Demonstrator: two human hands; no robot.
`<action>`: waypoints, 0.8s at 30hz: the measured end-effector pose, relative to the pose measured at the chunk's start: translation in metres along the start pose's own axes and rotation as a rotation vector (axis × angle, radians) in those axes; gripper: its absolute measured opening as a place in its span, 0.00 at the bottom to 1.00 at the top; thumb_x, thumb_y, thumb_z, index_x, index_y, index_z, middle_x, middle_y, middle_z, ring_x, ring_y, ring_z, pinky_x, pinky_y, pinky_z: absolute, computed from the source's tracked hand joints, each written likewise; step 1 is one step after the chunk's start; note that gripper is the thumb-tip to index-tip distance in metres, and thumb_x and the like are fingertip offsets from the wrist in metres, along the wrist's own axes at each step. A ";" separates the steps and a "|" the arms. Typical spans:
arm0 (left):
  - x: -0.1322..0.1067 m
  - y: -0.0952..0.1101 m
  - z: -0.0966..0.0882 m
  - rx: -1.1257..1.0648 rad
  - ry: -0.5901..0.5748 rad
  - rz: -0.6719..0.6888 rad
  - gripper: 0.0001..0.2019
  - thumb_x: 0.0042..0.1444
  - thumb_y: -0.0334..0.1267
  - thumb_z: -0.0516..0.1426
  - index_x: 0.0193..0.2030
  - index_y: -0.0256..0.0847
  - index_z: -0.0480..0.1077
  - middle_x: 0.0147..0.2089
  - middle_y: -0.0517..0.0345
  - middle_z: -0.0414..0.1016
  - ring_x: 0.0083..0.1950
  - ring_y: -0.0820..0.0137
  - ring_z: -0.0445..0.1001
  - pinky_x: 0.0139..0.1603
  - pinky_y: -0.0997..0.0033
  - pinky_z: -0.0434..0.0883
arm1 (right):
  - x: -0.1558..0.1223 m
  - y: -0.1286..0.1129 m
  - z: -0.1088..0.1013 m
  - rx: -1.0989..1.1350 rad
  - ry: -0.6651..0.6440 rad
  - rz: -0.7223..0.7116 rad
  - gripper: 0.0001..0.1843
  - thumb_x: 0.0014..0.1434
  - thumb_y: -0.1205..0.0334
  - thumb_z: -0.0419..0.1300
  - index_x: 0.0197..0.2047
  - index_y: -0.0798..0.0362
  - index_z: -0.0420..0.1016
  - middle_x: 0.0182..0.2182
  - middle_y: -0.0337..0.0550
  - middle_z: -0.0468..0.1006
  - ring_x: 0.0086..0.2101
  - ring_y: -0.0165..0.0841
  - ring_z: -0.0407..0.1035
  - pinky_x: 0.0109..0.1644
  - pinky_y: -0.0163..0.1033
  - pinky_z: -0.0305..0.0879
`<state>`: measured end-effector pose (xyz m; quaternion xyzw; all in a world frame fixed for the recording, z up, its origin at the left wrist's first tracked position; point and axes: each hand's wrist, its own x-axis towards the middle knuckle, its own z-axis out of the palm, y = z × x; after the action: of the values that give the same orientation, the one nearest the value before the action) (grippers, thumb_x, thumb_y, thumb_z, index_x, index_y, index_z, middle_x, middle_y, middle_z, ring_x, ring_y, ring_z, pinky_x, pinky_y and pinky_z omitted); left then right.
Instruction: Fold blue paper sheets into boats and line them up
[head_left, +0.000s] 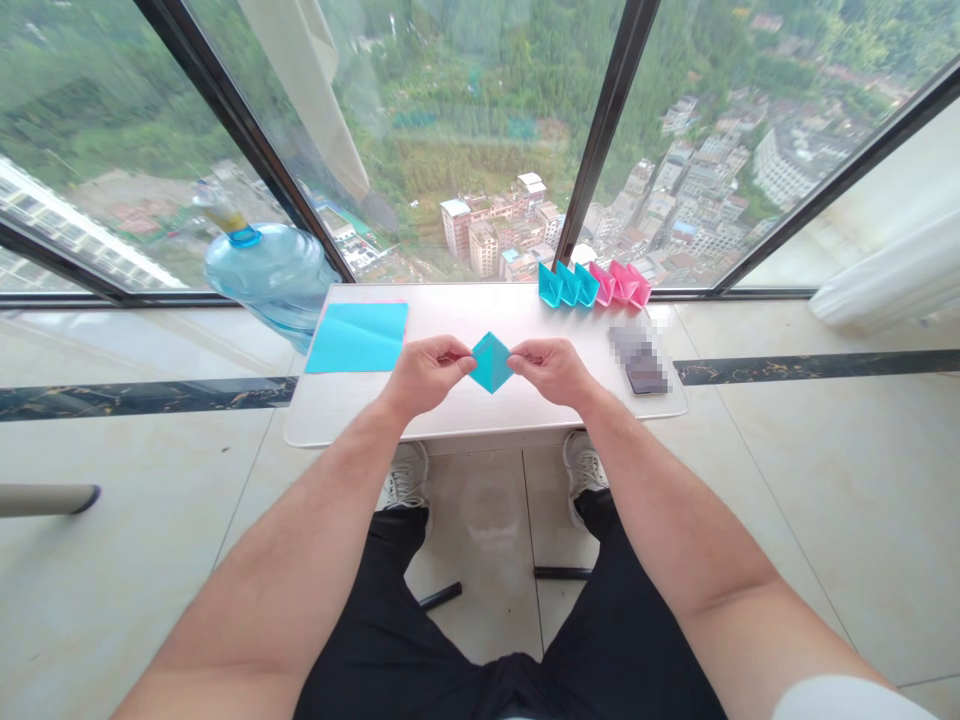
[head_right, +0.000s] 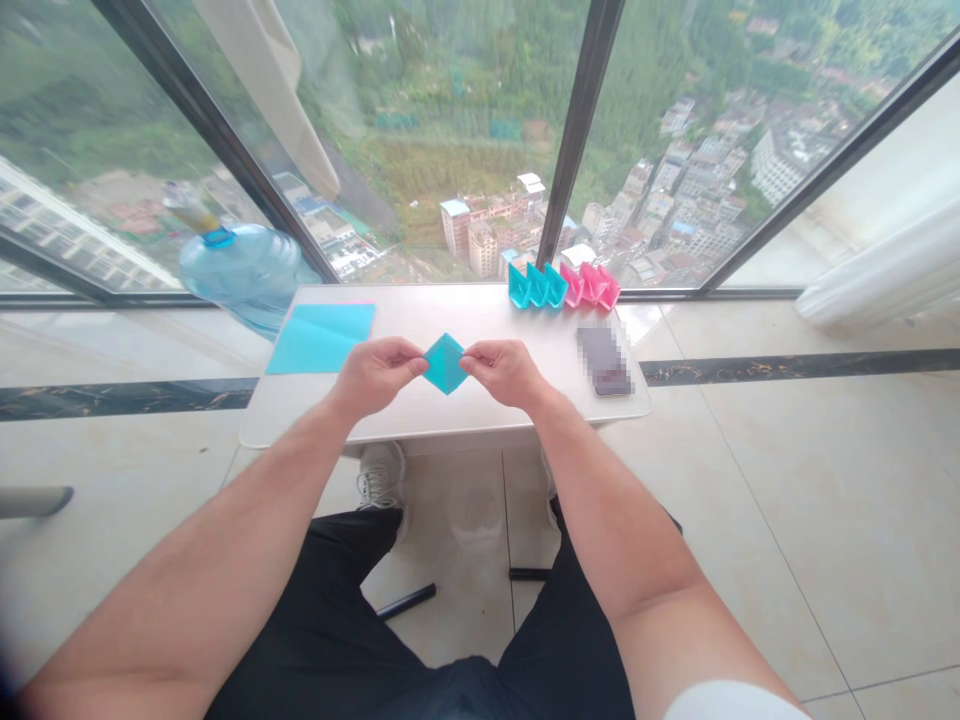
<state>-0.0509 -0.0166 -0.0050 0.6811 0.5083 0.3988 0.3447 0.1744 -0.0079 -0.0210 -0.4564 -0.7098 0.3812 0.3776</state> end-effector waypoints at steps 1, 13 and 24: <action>0.000 0.001 0.000 -0.001 0.021 -0.010 0.08 0.50 0.43 0.63 0.30 0.40 0.77 0.30 0.57 0.80 0.32 0.68 0.75 0.36 0.69 0.72 | 0.001 0.001 0.001 0.003 0.022 0.010 0.13 0.57 0.54 0.62 0.34 0.54 0.83 0.28 0.39 0.81 0.31 0.33 0.73 0.37 0.36 0.67; 0.001 0.000 0.009 -0.012 0.149 -0.027 0.07 0.49 0.42 0.64 0.30 0.40 0.77 0.30 0.58 0.80 0.32 0.68 0.75 0.34 0.70 0.72 | 0.004 -0.003 0.014 0.142 0.199 0.103 0.15 0.54 0.50 0.65 0.28 0.53 0.76 0.23 0.38 0.76 0.27 0.31 0.69 0.32 0.36 0.66; 0.005 -0.002 0.014 -0.248 0.121 -0.061 0.13 0.49 0.47 0.65 0.32 0.39 0.74 0.44 0.51 0.81 0.41 0.66 0.77 0.41 0.67 0.73 | 0.003 -0.008 0.018 0.089 0.257 0.021 0.11 0.53 0.54 0.65 0.25 0.52 0.76 0.33 0.43 0.81 0.36 0.34 0.74 0.44 0.40 0.70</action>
<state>-0.0387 -0.0125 -0.0123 0.5920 0.4955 0.4883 0.4069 0.1549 -0.0104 -0.0210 -0.4915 -0.6332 0.3546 0.4815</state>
